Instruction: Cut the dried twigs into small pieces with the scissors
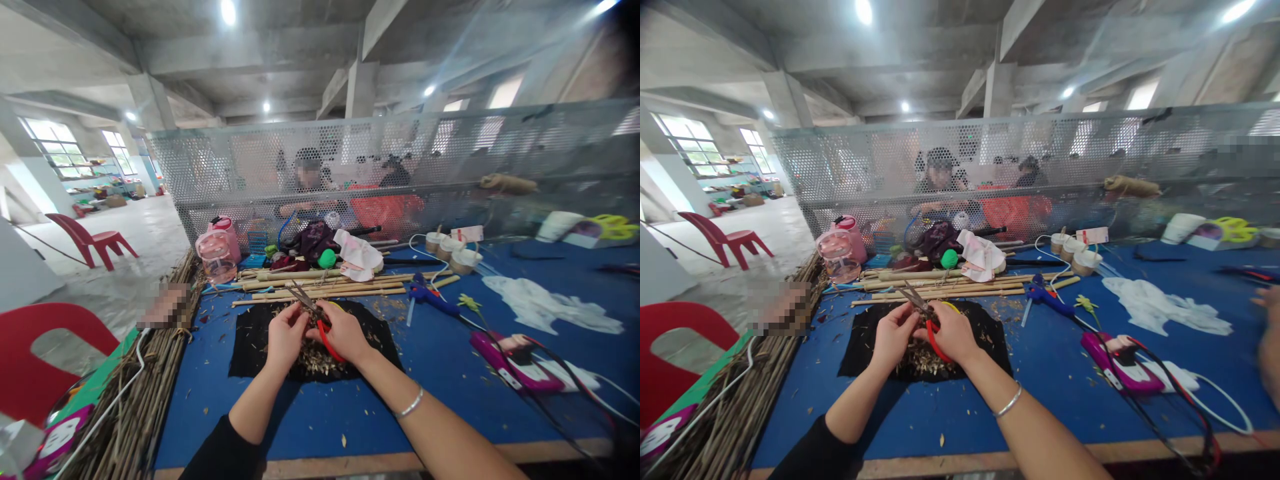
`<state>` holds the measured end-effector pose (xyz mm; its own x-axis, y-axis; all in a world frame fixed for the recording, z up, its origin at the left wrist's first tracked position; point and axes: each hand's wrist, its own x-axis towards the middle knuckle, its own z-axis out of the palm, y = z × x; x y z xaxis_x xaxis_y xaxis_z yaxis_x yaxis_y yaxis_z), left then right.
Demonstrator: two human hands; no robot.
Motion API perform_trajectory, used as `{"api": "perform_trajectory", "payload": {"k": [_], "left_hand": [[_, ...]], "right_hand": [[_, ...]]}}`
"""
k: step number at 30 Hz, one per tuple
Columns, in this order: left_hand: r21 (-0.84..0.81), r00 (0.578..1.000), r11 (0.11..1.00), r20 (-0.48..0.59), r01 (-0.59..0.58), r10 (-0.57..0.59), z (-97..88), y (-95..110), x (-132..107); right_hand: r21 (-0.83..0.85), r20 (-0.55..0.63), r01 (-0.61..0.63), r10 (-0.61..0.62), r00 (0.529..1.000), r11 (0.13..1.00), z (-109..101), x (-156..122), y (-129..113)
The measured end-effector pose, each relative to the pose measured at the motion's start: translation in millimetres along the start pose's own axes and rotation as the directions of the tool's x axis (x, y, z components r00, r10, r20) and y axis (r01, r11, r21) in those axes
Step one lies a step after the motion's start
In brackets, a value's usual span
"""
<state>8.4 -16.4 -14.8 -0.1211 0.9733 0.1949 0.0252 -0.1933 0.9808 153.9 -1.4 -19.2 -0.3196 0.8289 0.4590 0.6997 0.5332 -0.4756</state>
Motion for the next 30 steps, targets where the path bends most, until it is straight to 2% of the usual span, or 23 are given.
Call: {"api": "perform_trajectory", "payload": {"k": [4,8,15,19,23,30], "left_hand": [[-0.086,0.998,0.995,0.007,0.055,-0.055,-0.5,-0.6,2.4],[-0.121,0.997,0.990,0.053,0.065,-0.059,1.1,0.5,1.0],[-0.023,0.999,1.000,0.048,0.017,-0.016,2.2,-0.3,-2.0],[-0.017,0.998,1.000,0.053,0.022,-0.021,3.5,-0.9,-2.6],[-0.020,1.000,1.000,0.014,-0.002,0.003,4.1,2.9,-4.0],[0.005,0.999,0.999,-0.014,0.049,-0.049,3.4,1.6,-3.6]], "right_hand": [[-0.037,-0.018,0.076,-0.076,0.997,0.996,2.6,0.9,0.4],[-0.044,-0.024,0.106,-0.107,0.994,0.993,4.9,1.1,-0.6],[-0.079,-0.023,0.109,-0.111,0.994,0.991,1.7,1.6,-0.4],[0.021,-0.002,0.100,-0.100,0.995,0.995,2.8,1.3,2.4],[0.123,0.003,0.083,-0.084,0.996,0.989,5.1,0.2,2.6],[0.146,-0.025,0.088,-0.085,0.996,0.985,4.7,-0.8,3.1]]}}
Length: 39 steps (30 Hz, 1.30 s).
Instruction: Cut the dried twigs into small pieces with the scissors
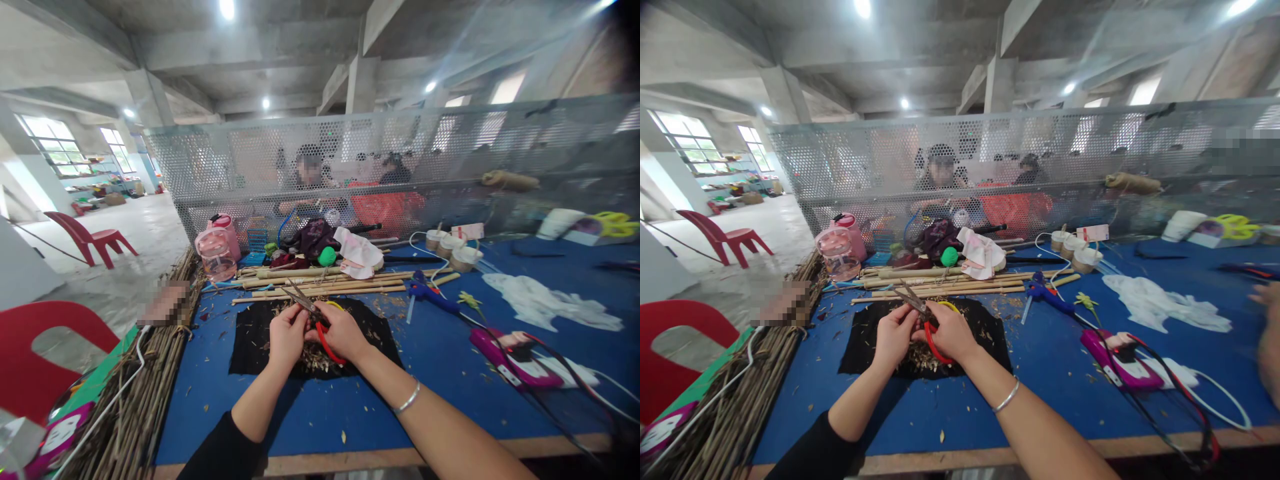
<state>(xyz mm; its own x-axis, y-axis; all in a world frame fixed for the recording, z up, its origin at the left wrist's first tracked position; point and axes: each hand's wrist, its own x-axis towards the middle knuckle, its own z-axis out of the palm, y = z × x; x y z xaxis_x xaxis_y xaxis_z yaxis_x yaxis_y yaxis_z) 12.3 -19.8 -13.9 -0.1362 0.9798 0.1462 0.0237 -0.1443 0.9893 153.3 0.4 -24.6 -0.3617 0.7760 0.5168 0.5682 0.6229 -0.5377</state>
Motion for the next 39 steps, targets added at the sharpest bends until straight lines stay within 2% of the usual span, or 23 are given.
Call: {"api": "perform_trajectory", "payload": {"k": [7,9,12,18,25,29,35,39], "left_hand": [[0.064,0.999,0.997,-0.027,-0.042,0.044,-4.6,-1.5,2.3],[0.053,0.999,0.998,-0.031,-0.022,0.023,-5.6,-2.2,3.4],[-0.030,0.999,0.999,-0.022,0.030,-0.031,-5.4,-4.1,5.4],[-0.221,0.999,0.975,-0.021,0.020,-0.025,-2.3,-4.0,8.0],[-0.312,0.994,0.944,-0.003,0.106,-0.112,0.1,2.7,4.6],[-0.310,0.993,0.944,0.007,0.115,-0.118,-0.1,6.3,2.8],[-0.317,0.993,0.942,-0.006,0.111,-0.119,1.0,1.1,4.4],[-0.343,0.992,0.933,-0.021,0.106,-0.121,2.7,0.0,4.2]], "right_hand": [[-0.059,0.052,-0.068,0.071,0.996,0.996,-1.5,0.3,0.1],[-0.084,0.063,-0.086,0.091,0.994,0.993,-1.8,0.3,-0.3],[-0.119,0.063,-0.096,0.104,0.993,0.988,-2.6,-0.1,-2.6],[-0.194,0.021,-0.027,0.031,0.999,0.981,-1.7,0.3,-7.1],[-0.220,-0.002,0.029,-0.030,1.000,0.975,0.9,1.8,-6.5],[-0.182,-0.007,0.022,-0.023,1.000,0.983,-1.3,1.6,-8.0],[-0.019,0.032,-0.042,0.043,0.999,0.999,-2.2,-0.4,-6.1],[0.000,0.022,-0.071,0.071,0.997,0.997,-2.0,0.2,-8.7]]}}
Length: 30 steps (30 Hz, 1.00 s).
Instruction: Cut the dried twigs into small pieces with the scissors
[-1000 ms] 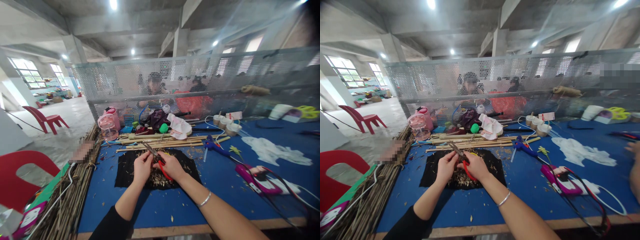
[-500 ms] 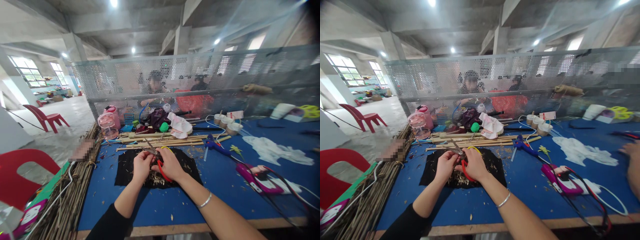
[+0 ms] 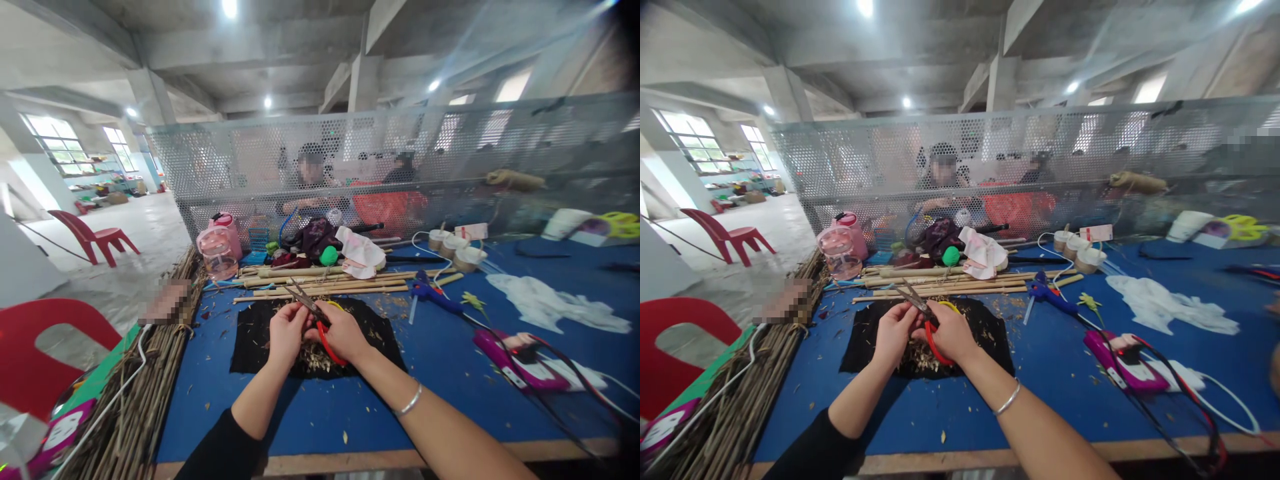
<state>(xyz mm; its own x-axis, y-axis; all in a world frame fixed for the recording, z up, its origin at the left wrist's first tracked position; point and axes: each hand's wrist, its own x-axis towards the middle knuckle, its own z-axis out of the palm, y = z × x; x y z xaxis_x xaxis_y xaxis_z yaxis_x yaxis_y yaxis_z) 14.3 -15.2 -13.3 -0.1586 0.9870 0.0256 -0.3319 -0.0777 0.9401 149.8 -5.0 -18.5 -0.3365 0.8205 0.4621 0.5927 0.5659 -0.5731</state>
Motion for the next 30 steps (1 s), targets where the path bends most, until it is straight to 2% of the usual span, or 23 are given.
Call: {"api": "perform_trajectory", "payload": {"k": [5,15,19,25,30], "left_hand": [[0.016,0.999,0.999,0.002,-0.033,0.033,1.1,0.8,-2.3],[0.004,0.999,1.000,-0.041,-0.002,0.002,-4.8,3.2,2.5],[0.027,1.000,1.000,-0.026,-0.009,0.010,-4.6,5.0,2.4],[0.102,0.999,0.994,0.035,-0.027,0.023,-4.5,2.9,0.5],[0.139,0.999,0.989,0.017,-0.044,0.042,-6.3,1.5,2.5]], "right_hand": [[-0.014,-0.018,-0.017,0.017,1.000,1.000,-1.5,0.7,-0.5],[-0.113,0.018,-0.046,0.049,0.999,0.993,-1.4,0.0,2.4],[-0.167,-0.011,-0.015,0.013,1.000,0.986,0.7,0.5,0.0],[-0.139,-0.026,0.063,-0.067,0.997,0.988,2.1,1.8,-2.8],[-0.047,0.015,0.012,-0.012,1.000,0.999,-0.5,1.7,-3.8]]}}
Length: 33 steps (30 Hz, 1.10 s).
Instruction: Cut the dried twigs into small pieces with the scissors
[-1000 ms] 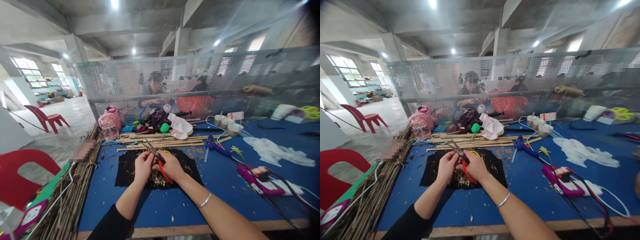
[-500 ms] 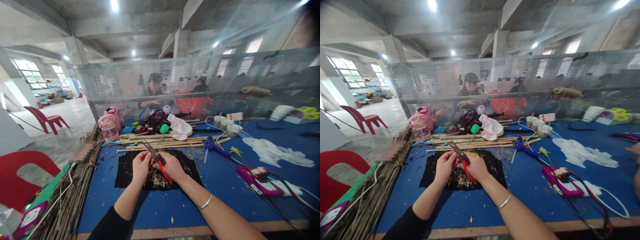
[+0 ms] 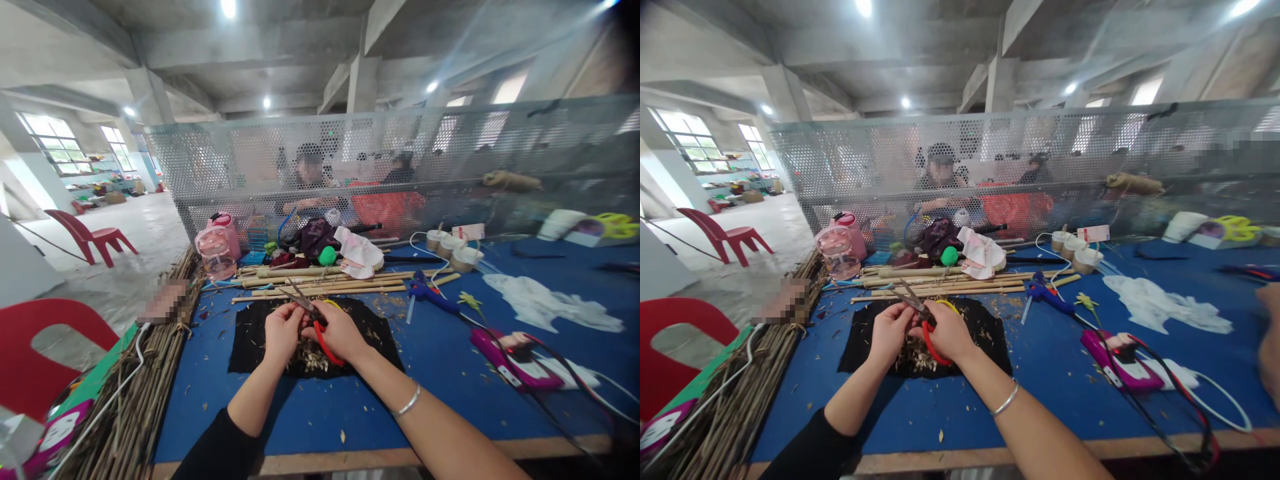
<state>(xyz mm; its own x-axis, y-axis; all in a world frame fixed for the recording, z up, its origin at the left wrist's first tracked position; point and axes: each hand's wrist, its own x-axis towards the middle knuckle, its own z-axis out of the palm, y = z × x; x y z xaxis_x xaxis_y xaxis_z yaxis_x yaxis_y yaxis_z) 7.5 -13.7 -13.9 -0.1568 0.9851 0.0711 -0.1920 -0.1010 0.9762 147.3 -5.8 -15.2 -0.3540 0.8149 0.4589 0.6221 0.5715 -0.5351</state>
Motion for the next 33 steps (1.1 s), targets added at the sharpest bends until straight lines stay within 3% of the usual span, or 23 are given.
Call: {"api": "perform_trajectory", "payload": {"k": [5,14,20,26,33], "left_hand": [[-0.035,1.000,0.999,-0.017,-0.004,0.004,1.7,-1.7,-0.3],[0.085,1.000,0.996,0.006,-0.015,0.015,-0.7,-3.9,-1.2],[0.021,1.000,1.000,-0.017,0.008,-0.007,-0.7,-0.8,-0.2],[-0.013,1.000,1.000,-0.003,0.005,-0.005,1.7,1.3,-1.9],[0.132,0.999,0.991,0.020,-0.032,0.030,0.5,2.6,-3.4]], "right_hand": [[0.047,0.008,-0.017,0.017,1.000,0.999,-2.9,0.1,-2.1],[0.062,-0.007,-0.071,0.071,0.997,0.996,0.2,-1.1,4.6],[-0.022,0.001,-0.090,0.090,0.996,0.996,0.9,-0.8,5.5],[-0.106,-0.040,0.033,-0.037,0.999,0.994,1.5,0.4,2.1],[-0.109,-0.022,0.060,-0.063,0.998,0.992,0.8,1.4,-0.2]]}}
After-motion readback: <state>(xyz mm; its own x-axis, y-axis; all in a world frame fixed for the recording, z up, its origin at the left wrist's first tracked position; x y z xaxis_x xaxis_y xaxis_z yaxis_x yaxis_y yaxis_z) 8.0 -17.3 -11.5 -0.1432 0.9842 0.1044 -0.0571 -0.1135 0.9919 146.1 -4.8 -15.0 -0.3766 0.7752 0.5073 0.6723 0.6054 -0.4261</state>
